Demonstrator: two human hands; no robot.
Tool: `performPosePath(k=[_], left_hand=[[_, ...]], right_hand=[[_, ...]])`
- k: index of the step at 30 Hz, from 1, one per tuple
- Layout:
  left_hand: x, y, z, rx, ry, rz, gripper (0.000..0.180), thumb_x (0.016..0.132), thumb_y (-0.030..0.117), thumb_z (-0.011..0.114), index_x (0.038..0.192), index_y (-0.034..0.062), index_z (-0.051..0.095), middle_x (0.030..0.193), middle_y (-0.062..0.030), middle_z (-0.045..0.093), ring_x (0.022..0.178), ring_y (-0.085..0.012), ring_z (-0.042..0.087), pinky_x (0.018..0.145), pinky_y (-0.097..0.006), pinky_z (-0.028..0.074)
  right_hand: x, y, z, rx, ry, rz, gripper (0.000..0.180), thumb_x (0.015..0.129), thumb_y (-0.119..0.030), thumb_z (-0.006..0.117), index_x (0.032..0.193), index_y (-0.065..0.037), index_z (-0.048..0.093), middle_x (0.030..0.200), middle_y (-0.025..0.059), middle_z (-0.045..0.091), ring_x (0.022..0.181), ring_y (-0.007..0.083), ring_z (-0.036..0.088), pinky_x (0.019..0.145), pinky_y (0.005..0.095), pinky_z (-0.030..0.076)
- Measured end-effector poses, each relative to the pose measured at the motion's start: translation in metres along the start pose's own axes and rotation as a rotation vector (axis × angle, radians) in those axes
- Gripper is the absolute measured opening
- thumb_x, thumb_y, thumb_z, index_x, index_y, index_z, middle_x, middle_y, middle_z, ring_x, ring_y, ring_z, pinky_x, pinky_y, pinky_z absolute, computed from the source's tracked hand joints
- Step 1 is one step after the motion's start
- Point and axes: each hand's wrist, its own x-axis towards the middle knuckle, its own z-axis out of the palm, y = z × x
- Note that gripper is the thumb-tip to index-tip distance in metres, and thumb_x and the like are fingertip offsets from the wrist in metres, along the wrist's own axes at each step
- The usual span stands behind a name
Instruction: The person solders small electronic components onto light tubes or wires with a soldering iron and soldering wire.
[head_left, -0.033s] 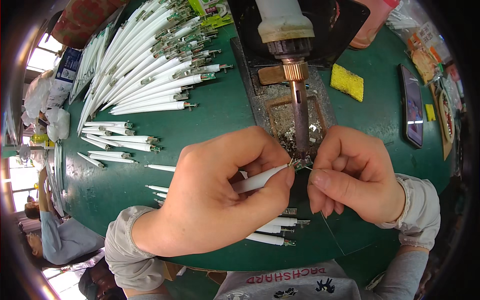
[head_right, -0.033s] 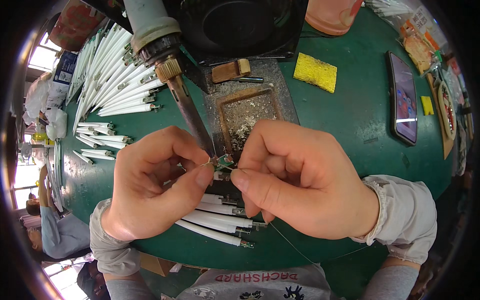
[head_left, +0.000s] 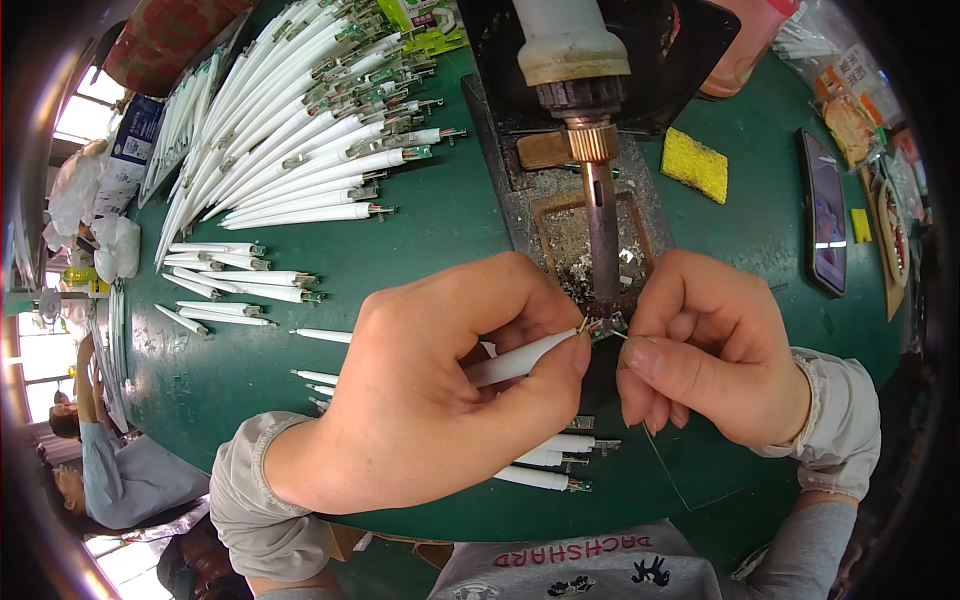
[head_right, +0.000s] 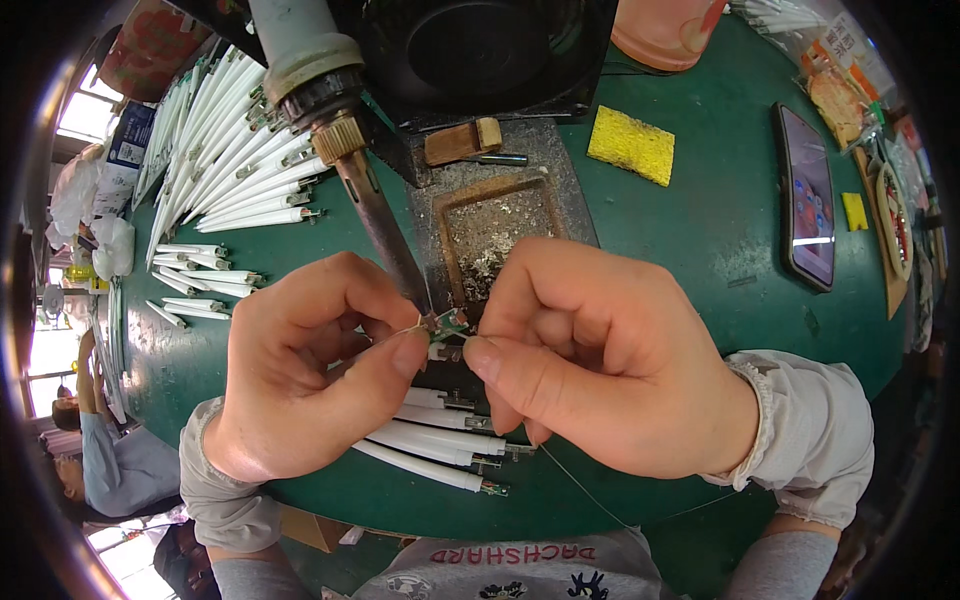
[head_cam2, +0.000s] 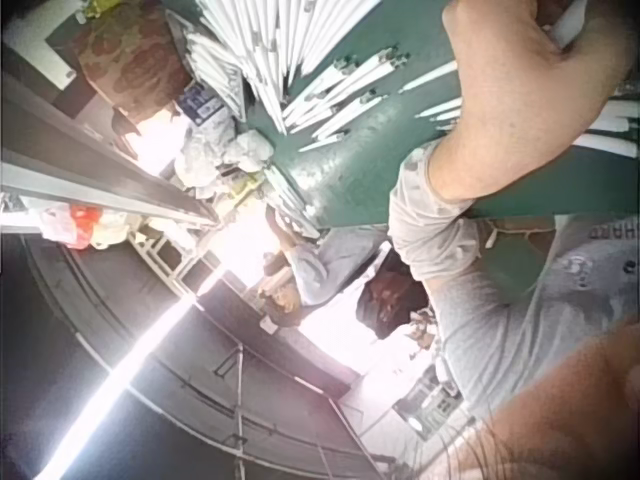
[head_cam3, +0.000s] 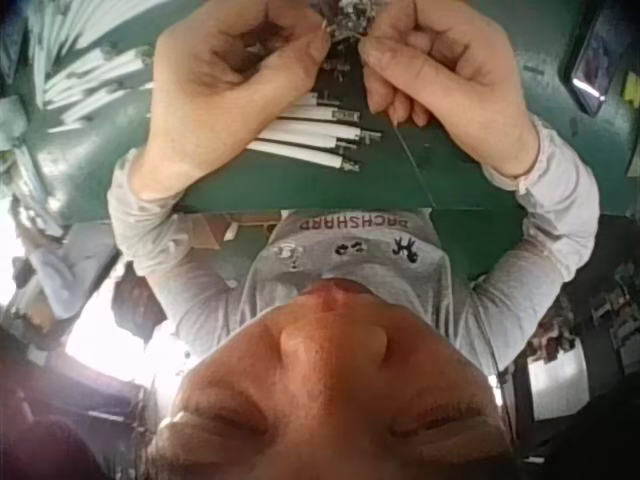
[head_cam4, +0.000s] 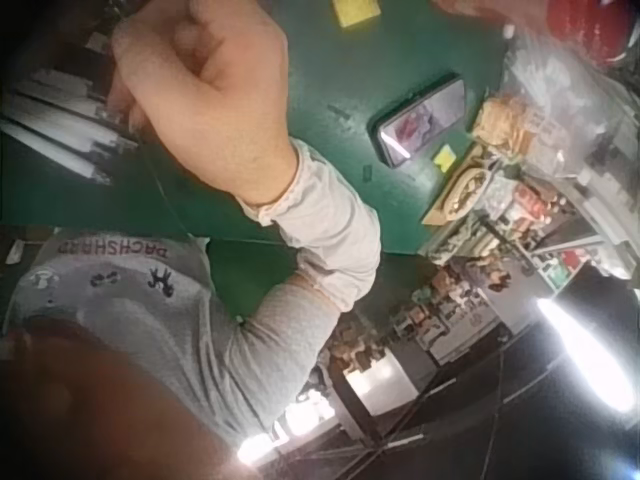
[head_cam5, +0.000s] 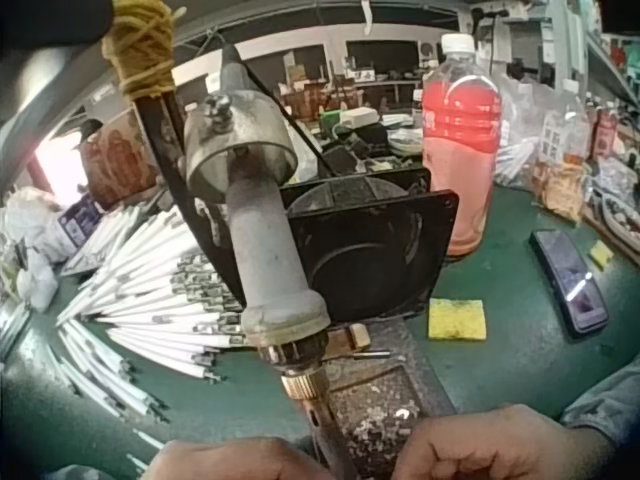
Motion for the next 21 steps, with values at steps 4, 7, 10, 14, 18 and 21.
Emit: performPosePath(k=[4, 7, 10, 14, 18, 21], left_hand=[[-0.001, -0.0011, -0.0008, 0.012, -0.003, 0.055, 0.011, 0.082, -0.005, 0.062, 0.091, -0.0051, 0.056, 0.093, -0.008, 0.057, 0.082, -0.0088, 0.056, 0.071, -0.023, 0.047], [-0.0001, -0.0031, -0.0017, 0.011, -0.017, 0.108, 0.011, 0.082, -0.005, 0.062, 0.091, -0.0055, 0.056, 0.093, -0.0095, 0.057, 0.083, -0.0101, 0.057, 0.072, -0.023, 0.048], [0.0004, -0.0047, -0.002, 0.036, -0.016, 0.175, 0.011, 0.082, -0.005, 0.062, 0.091, -0.0058, 0.055, 0.093, -0.0106, 0.058, 0.083, -0.0113, 0.058, 0.074, -0.024, 0.048], [-0.0004, -0.0053, -0.0026, 0.052, -0.01, 0.178, 0.011, 0.082, -0.005, 0.062, 0.091, -0.0057, 0.055, 0.093, -0.011, 0.058, 0.084, -0.0117, 0.058, 0.074, -0.024, 0.048], [-0.0009, -0.0047, -0.0043, 0.026, -0.019, 0.098, 0.01, 0.082, -0.006, 0.062, 0.09, -0.0048, 0.056, 0.092, -0.0096, 0.058, 0.083, -0.0106, 0.057, 0.073, -0.023, 0.046], [0.0001, -0.0046, -0.0036, 0.002, -0.022, 0.045, 0.01, 0.082, -0.007, 0.062, 0.09, -0.0041, 0.057, 0.091, -0.0079, 0.057, 0.082, -0.0095, 0.056, 0.071, -0.022, 0.045]], right_hand=[[-0.0007, 0.0006, 0.0008, 0.02, 0.016, -0.021, 0.016, 0.094, -0.012, 0.055, 0.089, -0.001, 0.045, 0.07, 0.0115, 0.064, 0.053, 0.0093, 0.058, 0.044, 0.0188, 0.042], [-0.0006, 0.0016, 0.0004, 0.014, 0.004, -0.048, 0.016, 0.094, -0.012, 0.055, 0.089, -0.002, 0.044, 0.07, 0.0118, 0.064, 0.053, 0.0096, 0.057, 0.044, 0.019, 0.041], [-0.0004, 0.0027, 0.0003, 0.016, -0.002, -0.064, 0.016, 0.094, -0.012, 0.055, 0.09, -0.002, 0.044, 0.069, 0.012, 0.064, 0.053, 0.0101, 0.057, 0.044, 0.0193, 0.041], [0.0, 0.0033, 0.001, 0.023, -0.001, -0.067, 0.017, 0.093, -0.013, 0.056, 0.089, -0.002, 0.044, 0.069, 0.0121, 0.064, 0.053, 0.0102, 0.057, 0.044, 0.0196, 0.04], [-0.0001, 0.0006, -0.0021, -0.007, -0.021, -0.047, 0.019, 0.094, -0.016, 0.054, 0.089, -0.002, 0.043, 0.067, 0.0119, 0.063, 0.05, 0.0092, 0.053, 0.044, 0.02, 0.039], [0.0, -0.0013, -0.0052, -0.024, -0.036, -0.019, 0.02, 0.095, -0.019, 0.053, 0.089, -0.003, 0.043, 0.063, 0.0101, 0.06, 0.047, 0.0083, 0.049, 0.044, 0.0203, 0.037]])
